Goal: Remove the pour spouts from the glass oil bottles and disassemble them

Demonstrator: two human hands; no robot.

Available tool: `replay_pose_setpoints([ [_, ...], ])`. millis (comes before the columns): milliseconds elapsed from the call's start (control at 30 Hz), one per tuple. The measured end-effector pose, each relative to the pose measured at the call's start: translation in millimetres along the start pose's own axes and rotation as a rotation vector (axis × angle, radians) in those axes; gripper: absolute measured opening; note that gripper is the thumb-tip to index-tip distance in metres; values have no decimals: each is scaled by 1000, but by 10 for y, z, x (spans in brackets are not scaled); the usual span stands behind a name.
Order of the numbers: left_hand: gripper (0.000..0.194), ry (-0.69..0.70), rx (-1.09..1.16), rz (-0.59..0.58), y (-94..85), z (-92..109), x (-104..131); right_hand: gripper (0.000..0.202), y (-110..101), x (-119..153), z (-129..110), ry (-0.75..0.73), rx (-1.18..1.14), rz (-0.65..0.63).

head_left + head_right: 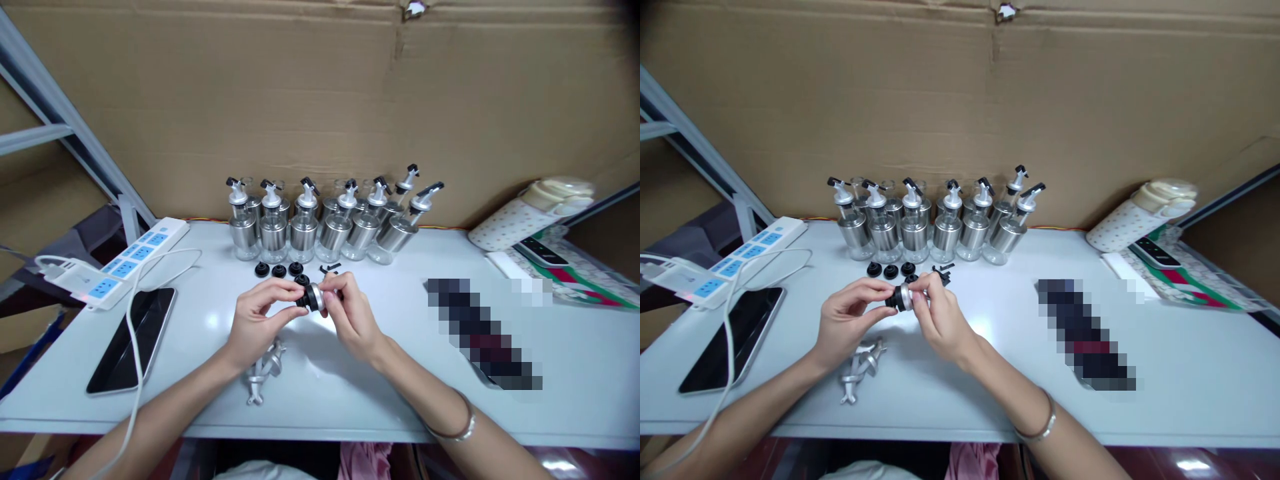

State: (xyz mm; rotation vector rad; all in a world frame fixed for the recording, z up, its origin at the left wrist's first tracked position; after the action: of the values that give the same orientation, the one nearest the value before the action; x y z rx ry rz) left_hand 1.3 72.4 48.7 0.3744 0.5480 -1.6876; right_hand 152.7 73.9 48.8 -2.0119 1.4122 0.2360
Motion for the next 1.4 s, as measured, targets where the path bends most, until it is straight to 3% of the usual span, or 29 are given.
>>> replay_pose_setpoints([
  [200,9,34,-30,19,-1,4,-1,5,23,-3,4,-3,3,-23],
  [467,7,201,-156,-36,2,126,-6,8,58,27,-30,-37,-72,-28],
  [633,9,196,-216,18,-20,81,9,7,50,6,-41,-14,43,-90],
  [867,15,171,-257,0,-22,90,3,19,-68,-35,-171,-61,290,146],
  [1067,18,63,-21,-36,9,24,5,6,-50,-67,-34,113,92,84],
  [1200,19,-113,97,1,2,-99,2,8,-42,-56,106,279,-119,78],
  [1400,27,-396,290,-161,108,-200,8,14,-2,-54,151,323,-208,15],
])
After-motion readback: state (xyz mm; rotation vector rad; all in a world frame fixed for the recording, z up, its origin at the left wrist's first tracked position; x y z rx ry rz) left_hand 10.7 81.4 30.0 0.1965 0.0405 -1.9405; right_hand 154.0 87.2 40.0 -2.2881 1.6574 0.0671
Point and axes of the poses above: each hand's wrist, its own x-axis away from the middle knuckle, its own y-axis out of the palm, z = x × y, the point moved 5 cm from there along -x, towards the middle knuckle, and after that the axes turned 6 degrees about -z, right-handed, at the moved point
